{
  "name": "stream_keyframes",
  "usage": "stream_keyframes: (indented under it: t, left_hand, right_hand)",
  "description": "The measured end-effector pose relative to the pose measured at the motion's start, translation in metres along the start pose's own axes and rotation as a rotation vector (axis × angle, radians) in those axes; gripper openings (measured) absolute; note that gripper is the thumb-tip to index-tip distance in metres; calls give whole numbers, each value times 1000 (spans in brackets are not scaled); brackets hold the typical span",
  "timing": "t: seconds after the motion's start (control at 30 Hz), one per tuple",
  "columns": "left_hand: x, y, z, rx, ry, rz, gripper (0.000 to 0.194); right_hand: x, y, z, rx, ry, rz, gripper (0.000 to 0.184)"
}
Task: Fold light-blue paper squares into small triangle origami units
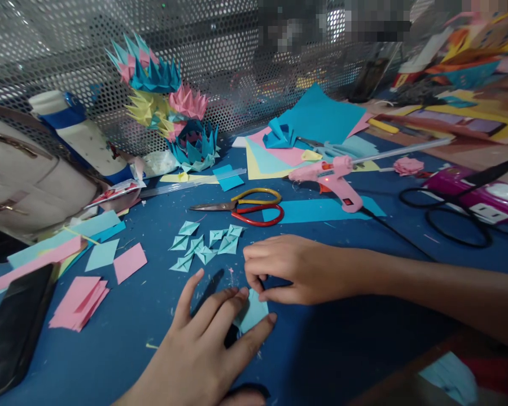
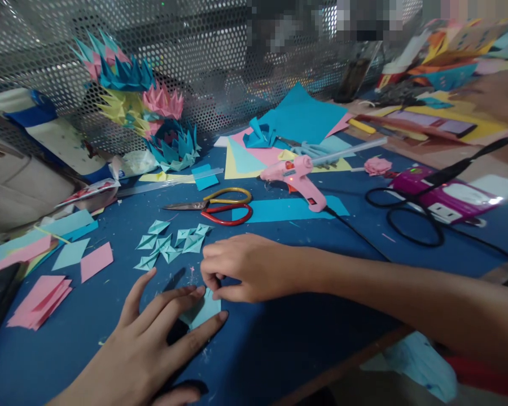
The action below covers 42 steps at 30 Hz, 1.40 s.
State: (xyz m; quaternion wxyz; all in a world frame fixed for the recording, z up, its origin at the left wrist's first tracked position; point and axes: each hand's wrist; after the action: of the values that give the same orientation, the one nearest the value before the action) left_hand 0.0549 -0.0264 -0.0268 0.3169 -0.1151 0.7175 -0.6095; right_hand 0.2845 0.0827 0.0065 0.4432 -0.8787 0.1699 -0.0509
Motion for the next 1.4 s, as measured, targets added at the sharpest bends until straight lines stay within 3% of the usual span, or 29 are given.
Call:
stream_keyframes:
  t: [0.3,0.93,1.13,1.4]
  left_hand:
    - [3,-5,0,-4,4,-31,52]
    - [2,-8,2,58,-31,-34,48]
    - [-1,-13,1,110,-30,-123,57]
    - [-4,-15,5,154,-109,-146,58]
  right_hand:
    - [-1,-7,4,-41,-42,-112,4]
    - [2,0,-6,117,-47,-54,8]
    - [2,1,-6,119,-44,-51,6]
    - [-1,-2,3,-23,-9,-70,4]
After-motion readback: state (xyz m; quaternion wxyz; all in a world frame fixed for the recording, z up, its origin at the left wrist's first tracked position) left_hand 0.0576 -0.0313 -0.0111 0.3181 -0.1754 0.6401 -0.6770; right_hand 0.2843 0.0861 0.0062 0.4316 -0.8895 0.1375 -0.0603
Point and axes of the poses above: each hand's wrist, its own x-axis away from the middle knuckle, its own y-axis out of the palm, z = x × y, and after that the axes turned 1 degree about y, right-handed
